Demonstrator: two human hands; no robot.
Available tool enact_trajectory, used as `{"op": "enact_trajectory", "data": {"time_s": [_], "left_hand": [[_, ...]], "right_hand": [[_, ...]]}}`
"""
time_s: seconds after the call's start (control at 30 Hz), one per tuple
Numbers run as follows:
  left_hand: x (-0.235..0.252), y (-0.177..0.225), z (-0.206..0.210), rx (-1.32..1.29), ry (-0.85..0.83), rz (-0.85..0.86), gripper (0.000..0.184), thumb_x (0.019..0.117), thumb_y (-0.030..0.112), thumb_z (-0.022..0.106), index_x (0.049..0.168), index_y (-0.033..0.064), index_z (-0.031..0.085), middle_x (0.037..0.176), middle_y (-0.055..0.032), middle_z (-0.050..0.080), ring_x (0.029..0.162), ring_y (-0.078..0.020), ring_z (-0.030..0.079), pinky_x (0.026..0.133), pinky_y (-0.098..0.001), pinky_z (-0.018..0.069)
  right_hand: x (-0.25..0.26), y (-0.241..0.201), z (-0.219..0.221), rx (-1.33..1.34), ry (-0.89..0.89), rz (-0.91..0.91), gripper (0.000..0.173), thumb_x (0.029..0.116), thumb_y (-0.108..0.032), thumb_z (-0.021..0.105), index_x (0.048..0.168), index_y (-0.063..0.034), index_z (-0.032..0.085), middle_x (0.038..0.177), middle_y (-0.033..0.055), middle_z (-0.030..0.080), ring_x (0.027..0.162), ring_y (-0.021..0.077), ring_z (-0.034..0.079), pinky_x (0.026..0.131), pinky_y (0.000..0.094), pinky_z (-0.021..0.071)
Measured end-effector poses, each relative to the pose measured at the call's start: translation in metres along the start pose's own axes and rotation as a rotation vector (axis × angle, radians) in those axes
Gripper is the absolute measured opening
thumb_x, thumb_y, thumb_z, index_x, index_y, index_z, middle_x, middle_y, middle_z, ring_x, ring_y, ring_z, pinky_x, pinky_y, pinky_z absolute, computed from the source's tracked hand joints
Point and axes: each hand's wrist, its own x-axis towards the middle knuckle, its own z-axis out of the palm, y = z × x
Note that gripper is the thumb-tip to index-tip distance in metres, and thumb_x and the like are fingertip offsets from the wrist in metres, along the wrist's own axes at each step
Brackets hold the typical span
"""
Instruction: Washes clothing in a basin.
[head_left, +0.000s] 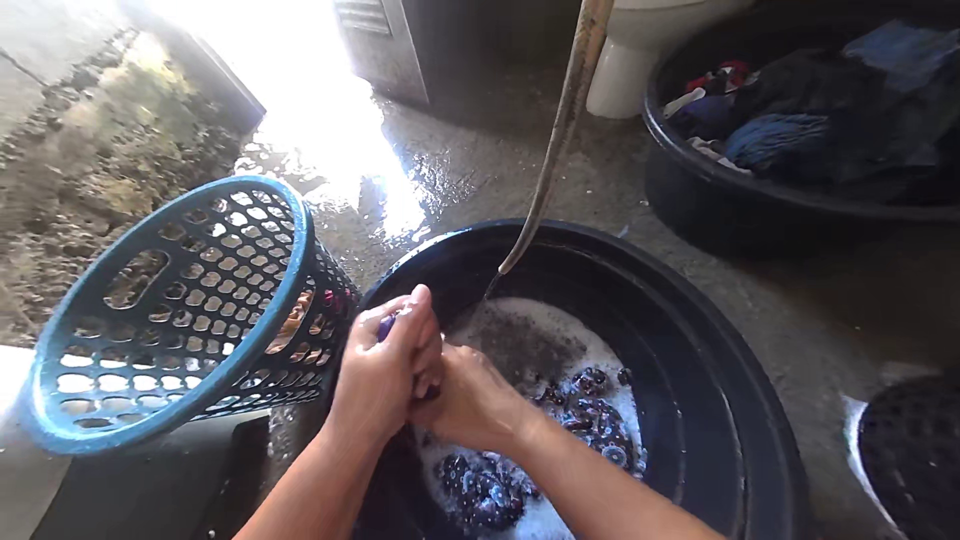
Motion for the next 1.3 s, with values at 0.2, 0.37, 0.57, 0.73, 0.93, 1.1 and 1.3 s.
{"op": "enact_trajectory", "data": {"time_s": [0.2, 0.37, 0.57, 0.73, 0.93, 1.1, 1.3], "left_hand": [[0.003, 0.099, -0.127, 1.103, 0.579, 0.158, 0.069, 0.0898, 0.067, 0.064, 0.145, 0.0280, 0.050, 0.132, -0.0043, 0.062, 0.113, -0.0195, 0.064, 0.093, -0.0484, 0.0552], [-0.011, 0.078, -0.136, 1.247, 0.522, 0.163, 0.064, 0.0987, 0.052, 0.058, 0.145, 0.0078, 0.050, 0.147, -0.0196, 0.051, 0.133, -0.0320, 0.052, 0.108, -0.0545, 0.0447], [-0.007, -0.121, -0.042, 0.901, -0.647, -0.373, 0.072, 0.0893, 0.013, 0.075, 0.154, 0.0092, 0.043, 0.152, -0.0175, 0.048, 0.137, -0.0323, 0.051, 0.114, -0.0526, 0.0429], [-0.032, -0.153, -0.018, 0.487, -0.602, -0.666, 0.031, 0.1026, 0.018, 0.055, 0.126, -0.0021, 0.061, 0.116, -0.0138, 0.067, 0.107, -0.0191, 0.065, 0.098, -0.0421, 0.0521], [0.012, -0.041, -0.079, -0.033, 0.065, -0.137, 0.032, 0.1085, 0.031, 0.040, 0.084, 0.0223, 0.060, 0.061, 0.0135, 0.045, 0.049, 0.0021, 0.040, 0.048, -0.0162, 0.0386], [0.024, -0.033, -0.086, 0.429, 0.237, -0.229, 0.030, 0.1106, 0.028, 0.042, 0.104, 0.0058, 0.062, 0.078, -0.0023, 0.056, 0.061, -0.0125, 0.054, 0.059, -0.0326, 0.0539], [-0.072, -0.198, -0.005, 0.703, -0.839, -0.590, 0.043, 0.1061, 0.027, 0.055, 0.144, 0.0081, 0.057, 0.156, -0.0173, 0.045, 0.142, -0.0318, 0.046, 0.119, -0.0499, 0.0363]], "right_hand": [[0.008, 0.095, -0.053, -0.299, -0.007, 0.348, 0.069, 0.0886, -0.040, 0.080, 0.149, -0.0189, 0.054, 0.151, 0.0136, 0.052, 0.140, 0.0389, 0.046, 0.114, 0.0636, 0.0368], [-0.050, 0.199, -0.025, -0.485, -0.293, 0.866, 0.088, 0.0894, -0.044, 0.075, 0.161, -0.0161, 0.033, 0.160, 0.0253, 0.037, 0.147, 0.0498, 0.032, 0.117, 0.0702, 0.0244], [-0.021, 0.080, -0.061, 0.137, -0.367, 0.496, 0.019, 0.0993, -0.018, 0.067, 0.109, -0.0023, 0.069, 0.093, 0.0067, 0.067, 0.083, 0.0116, 0.062, 0.078, 0.0326, 0.0530], [-0.041, -0.049, -0.132, 0.272, -0.036, -0.130, 0.013, 0.0937, -0.008, 0.067, 0.105, -0.0114, 0.072, 0.088, -0.0036, 0.071, 0.072, 0.0012, 0.065, 0.060, 0.0143, 0.0549], [-0.070, -0.036, -0.200, -0.044, 0.279, -0.525, 0.028, 0.0930, -0.021, 0.073, 0.120, -0.0232, 0.068, 0.110, -0.0151, 0.068, 0.098, -0.0036, 0.065, 0.083, 0.0137, 0.0576], [-0.055, 0.063, -0.173, -0.097, 0.281, 0.272, 0.031, 0.0787, 0.002, 0.082, 0.107, -0.0035, 0.070, 0.098, 0.0118, 0.069, 0.089, 0.0233, 0.066, 0.080, 0.0470, 0.0569], [-0.085, 0.231, -0.032, -0.257, -0.037, 1.036, 0.063, 0.0893, -0.026, 0.076, 0.146, -0.0115, 0.053, 0.141, 0.0244, 0.058, 0.132, 0.0412, 0.055, 0.110, 0.0615, 0.0429]]}}
